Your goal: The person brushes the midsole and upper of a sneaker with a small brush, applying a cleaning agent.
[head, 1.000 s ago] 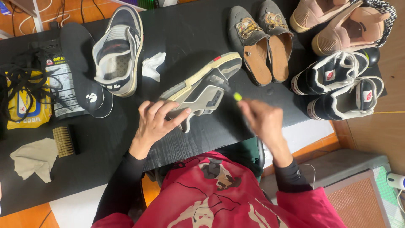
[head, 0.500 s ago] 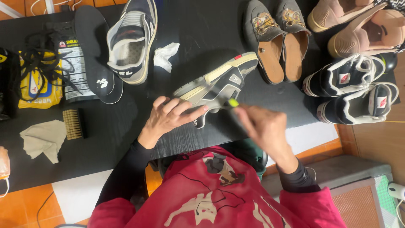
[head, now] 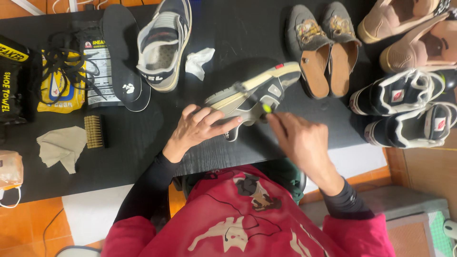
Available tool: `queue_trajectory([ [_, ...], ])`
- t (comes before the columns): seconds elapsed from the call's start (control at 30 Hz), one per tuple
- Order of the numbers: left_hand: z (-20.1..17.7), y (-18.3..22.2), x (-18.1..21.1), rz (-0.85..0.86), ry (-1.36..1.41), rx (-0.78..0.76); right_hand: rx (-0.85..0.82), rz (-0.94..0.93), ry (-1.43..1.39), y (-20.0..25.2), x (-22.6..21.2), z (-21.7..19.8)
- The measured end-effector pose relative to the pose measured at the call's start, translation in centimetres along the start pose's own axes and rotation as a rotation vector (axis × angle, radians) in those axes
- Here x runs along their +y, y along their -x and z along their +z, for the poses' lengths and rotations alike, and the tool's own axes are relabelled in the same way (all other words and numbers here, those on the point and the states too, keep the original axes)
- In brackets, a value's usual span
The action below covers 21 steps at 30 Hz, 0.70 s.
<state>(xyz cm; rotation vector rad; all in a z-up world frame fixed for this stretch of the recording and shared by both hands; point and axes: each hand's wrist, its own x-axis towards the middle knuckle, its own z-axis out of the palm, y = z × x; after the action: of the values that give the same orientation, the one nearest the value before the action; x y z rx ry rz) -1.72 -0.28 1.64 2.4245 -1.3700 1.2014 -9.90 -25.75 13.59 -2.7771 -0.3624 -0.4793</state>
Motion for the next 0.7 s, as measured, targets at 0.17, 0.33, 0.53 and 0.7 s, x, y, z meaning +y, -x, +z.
queue_trajectory([
  [0.17, -0.2, 0.1, 0.0, 0.008, 0.023, -0.010, -0.027, -0.058, -0.050, 0.1, -0.2, -0.3],
  [0.33, -0.4, -0.4, -0.4, 0.005, 0.021, -0.006, 0.050, -0.059, -0.005, -0.7, -0.6, -0.3],
  [0.53, -0.3, -0.3, 0.0, 0.010, 0.075, 0.012, -0.026, -0.050, 0.013, -1.0, -1.2, -0.6],
  [0.7, -0.6, -0.2, 0.1, 0.002, 0.053, 0.033, 0.003, -0.028, 0.048, -1.3, -0.5, -1.4],
])
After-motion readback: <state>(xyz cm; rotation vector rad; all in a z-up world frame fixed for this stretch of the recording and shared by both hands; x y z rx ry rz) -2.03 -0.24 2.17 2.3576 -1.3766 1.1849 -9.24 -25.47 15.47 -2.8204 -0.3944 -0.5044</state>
